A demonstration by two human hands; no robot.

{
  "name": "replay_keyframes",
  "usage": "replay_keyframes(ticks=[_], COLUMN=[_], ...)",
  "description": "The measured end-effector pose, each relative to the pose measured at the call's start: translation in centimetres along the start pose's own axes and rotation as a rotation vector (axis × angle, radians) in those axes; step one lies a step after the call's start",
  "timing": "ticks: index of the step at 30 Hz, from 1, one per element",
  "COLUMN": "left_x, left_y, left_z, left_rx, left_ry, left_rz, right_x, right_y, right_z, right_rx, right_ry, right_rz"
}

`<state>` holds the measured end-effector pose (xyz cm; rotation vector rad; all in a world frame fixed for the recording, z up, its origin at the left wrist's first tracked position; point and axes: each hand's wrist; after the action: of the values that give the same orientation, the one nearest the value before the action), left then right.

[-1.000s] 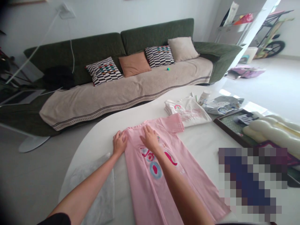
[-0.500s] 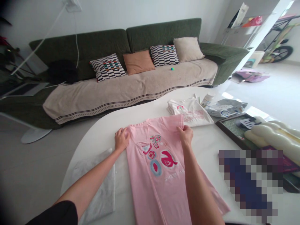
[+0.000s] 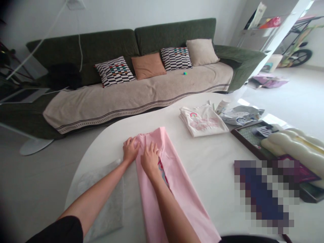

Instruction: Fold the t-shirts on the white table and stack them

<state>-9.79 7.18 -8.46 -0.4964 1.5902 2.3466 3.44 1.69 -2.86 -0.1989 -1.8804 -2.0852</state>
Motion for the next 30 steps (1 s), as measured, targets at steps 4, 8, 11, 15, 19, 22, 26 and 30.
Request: replay_keyframes(ticks=[4,8,11,15,19,22,26,30], left_x=[0.0,0.3,0.7,-1.3,-7.1,-10.9,-12.7,-12.7], left_y=[-0.1,-0.2,-0.1,0.4,-0.1,-1.7,-3.9,-5.8], left_z=[0.0,0.0,0.3,2.2,6.2,9.5,12.5,13.3], left_rx=[-0.012,-0.021,-0.038,-0.059,0.164,0.378,0.599,0.665], left_ry=[-0.003,0.003,0.015,0.037,-0.037,-0.037,0.006,0.002], left_rz=[-0.021,-0.062,-0.139,-0.285,-0.403,-0.411,-0.404,-0.444], right_x=[-2.6,-8.5,-12.6,-15.6,-16.4,-16.4,-16.6,-17.1], right_y=[0.8,2.9,4.3,5.3,4.8,4.1,3.5,3.2], right_z=[-4.3,-9.1,-11.9,-13.5,-13.2,-13.0,-13.2,-13.6], right_rx=[-0.057,-0.182,-0.177,-0.157,-0.119,-0.067,-0.031,0.001], right_ry=[0.147,0.074,-0.083,-0.15,-0.177,-0.207,-0.223,-0.253], right_rz=[0.1,0.127,0.053,0.029,0.02,0.009,0.019,0.019])
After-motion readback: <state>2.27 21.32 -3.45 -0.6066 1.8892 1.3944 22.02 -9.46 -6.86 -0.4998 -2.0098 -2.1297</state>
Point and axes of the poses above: each hand's wrist, its own z-axis towards the middle knuckle, its own y-axis out of the back of the hand, x = y × z, and after that the axes turned 12 degrees about -z, right-handed
